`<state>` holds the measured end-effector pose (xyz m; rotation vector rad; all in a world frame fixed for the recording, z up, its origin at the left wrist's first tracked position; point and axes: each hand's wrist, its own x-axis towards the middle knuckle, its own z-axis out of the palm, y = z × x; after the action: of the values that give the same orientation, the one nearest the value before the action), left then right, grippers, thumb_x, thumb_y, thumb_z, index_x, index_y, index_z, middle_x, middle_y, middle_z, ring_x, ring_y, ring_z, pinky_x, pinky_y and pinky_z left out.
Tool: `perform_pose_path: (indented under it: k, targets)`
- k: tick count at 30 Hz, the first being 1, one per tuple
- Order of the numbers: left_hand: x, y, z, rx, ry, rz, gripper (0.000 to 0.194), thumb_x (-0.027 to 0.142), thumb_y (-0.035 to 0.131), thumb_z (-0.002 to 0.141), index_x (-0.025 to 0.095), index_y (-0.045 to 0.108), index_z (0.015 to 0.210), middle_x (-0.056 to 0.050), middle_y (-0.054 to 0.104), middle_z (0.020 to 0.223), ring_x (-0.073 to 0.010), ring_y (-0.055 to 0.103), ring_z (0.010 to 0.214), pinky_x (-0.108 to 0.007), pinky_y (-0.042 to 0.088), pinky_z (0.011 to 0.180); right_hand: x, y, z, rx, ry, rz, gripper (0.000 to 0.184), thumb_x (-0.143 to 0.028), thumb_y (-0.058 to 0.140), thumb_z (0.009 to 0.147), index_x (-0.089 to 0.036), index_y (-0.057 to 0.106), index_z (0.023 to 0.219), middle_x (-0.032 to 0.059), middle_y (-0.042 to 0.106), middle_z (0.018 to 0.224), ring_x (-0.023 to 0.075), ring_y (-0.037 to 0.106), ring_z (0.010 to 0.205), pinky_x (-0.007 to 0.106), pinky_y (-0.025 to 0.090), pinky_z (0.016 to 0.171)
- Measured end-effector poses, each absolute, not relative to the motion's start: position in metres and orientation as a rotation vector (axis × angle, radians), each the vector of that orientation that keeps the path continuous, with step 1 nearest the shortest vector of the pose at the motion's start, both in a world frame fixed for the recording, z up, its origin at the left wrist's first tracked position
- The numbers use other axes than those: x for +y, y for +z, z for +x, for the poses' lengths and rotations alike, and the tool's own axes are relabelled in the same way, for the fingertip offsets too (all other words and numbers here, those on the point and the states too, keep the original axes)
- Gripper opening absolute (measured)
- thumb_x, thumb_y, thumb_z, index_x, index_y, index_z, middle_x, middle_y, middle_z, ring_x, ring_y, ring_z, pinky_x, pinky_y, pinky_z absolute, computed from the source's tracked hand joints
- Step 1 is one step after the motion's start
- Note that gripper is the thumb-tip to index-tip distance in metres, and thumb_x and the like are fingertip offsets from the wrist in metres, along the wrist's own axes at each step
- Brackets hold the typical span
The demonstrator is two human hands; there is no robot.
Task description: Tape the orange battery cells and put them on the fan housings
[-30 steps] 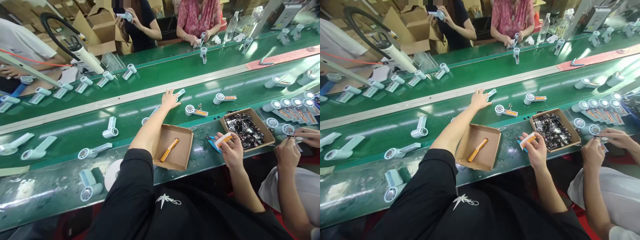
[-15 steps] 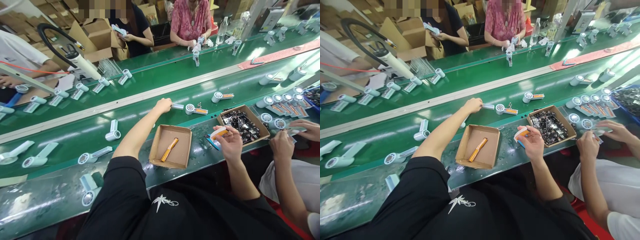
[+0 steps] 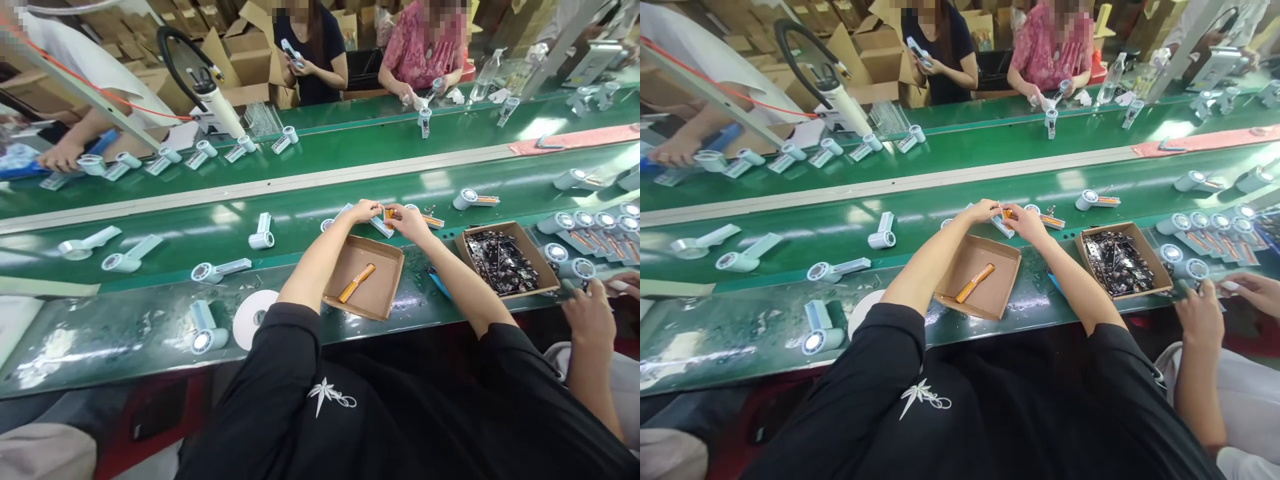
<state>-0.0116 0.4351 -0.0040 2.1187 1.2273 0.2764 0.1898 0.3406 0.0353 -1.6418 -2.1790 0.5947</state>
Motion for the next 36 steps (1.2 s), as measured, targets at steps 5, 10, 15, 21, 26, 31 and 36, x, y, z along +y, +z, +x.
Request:
perform_pose_path:
  k: [5,10,15,21,26,31,36]
  targets:
    - [0.439,-0.01,0.002,1.282,0.355,2.076,0.03,0.036,0.058,0.102,0.017,0.08,0.111,-0.012,0.08,0.131,-0.0242,0.07,0.125,-0.031,0.048,0.117,0.35,0.03,0.183,-2.451,0.409,-1.728,0.049,-0.032,0.071,0.105,-0.021,0.068,0.152,0.0165,0.084,0.116,0.0361,0.079,0.11,0.039,0.056,0.095]
    - [0.434,-0.011,0.013,1.352,0.399,1.98,0.029,0.035,0.054,0.108,0.019,0.077,0.114,-0.01,0.079,0.133,-0.021,0.071,0.122,-0.031,0.052,0.112,0.347,0.025,0.185,-2.634,0.284,-1.834,0.05,-0.04,0.058,0.111,-0.024,0.062,0.159,0.0199,0.082,0.123,0.0376,0.078,0.114,0.039,0.056,0.092]
    - [0.424,0.005,0.023,1.43,0.41,1.911,0.03,0.039,0.056,0.11,0.017,0.073,0.123,-0.011,0.078,0.131,-0.0223,0.073,0.117,-0.042,0.057,0.109,0.358,0.025,0.17,-2.742,0.23,-1.881,0.052,-0.053,0.062,0.108,-0.02,0.072,0.148,0.0215,0.08,0.13,0.0367,0.076,0.119,0.042,0.057,0.1]
    - [0.377,0.049,0.023,1.528,0.525,1.915,0.036,0.038,0.066,0.104,0.021,0.071,0.136,-0.012,0.076,0.138,-0.0287,0.064,0.138,-0.043,0.048,0.121,0.375,0.044,0.18,-2.698,0.187,-1.791,0.031,-0.031,0.068,0.102,-0.014,0.084,0.122,0.0199,0.084,0.119,0.0312,0.079,0.111,0.035,0.058,0.097]
    - [0.246,0.053,-0.098,1.215,0.851,2.062,0.037,0.046,0.064,0.106,0.022,0.075,0.132,-0.009,0.078,0.136,-0.0229,0.071,0.125,-0.037,0.051,0.115,0.345,0.048,0.207,-2.458,0.134,-1.55,0.036,-0.025,0.061,0.103,-0.011,0.08,0.131,0.0253,0.074,0.143,0.0332,0.072,0.133,0.046,0.053,0.118]
    - [0.072,0.029,-0.251,1.611,0.406,2.032,0.055,0.056,0.085,0.088,0.026,0.078,0.133,-0.012,0.076,0.144,-0.036,0.062,0.142,-0.052,0.045,0.126,0.253,0.037,0.228,-2.265,0.249,-1.264,0.034,-0.044,0.061,0.105,-0.02,0.082,0.117,0.0171,0.084,0.126,0.0331,0.08,0.12,0.05,0.062,0.11]
    - [-0.001,-0.008,-0.284,1.982,0.092,1.856,0.071,0.033,0.081,0.089,0.026,0.062,0.157,-0.014,0.06,0.165,-0.0424,0.04,0.16,-0.064,0.036,0.132,0.163,0.034,0.194,-2.043,0.616,-1.119,0.027,-0.047,0.068,0.101,-0.025,0.082,0.098,0.0093,0.087,0.103,0.0284,0.084,0.095,0.042,0.069,0.09]
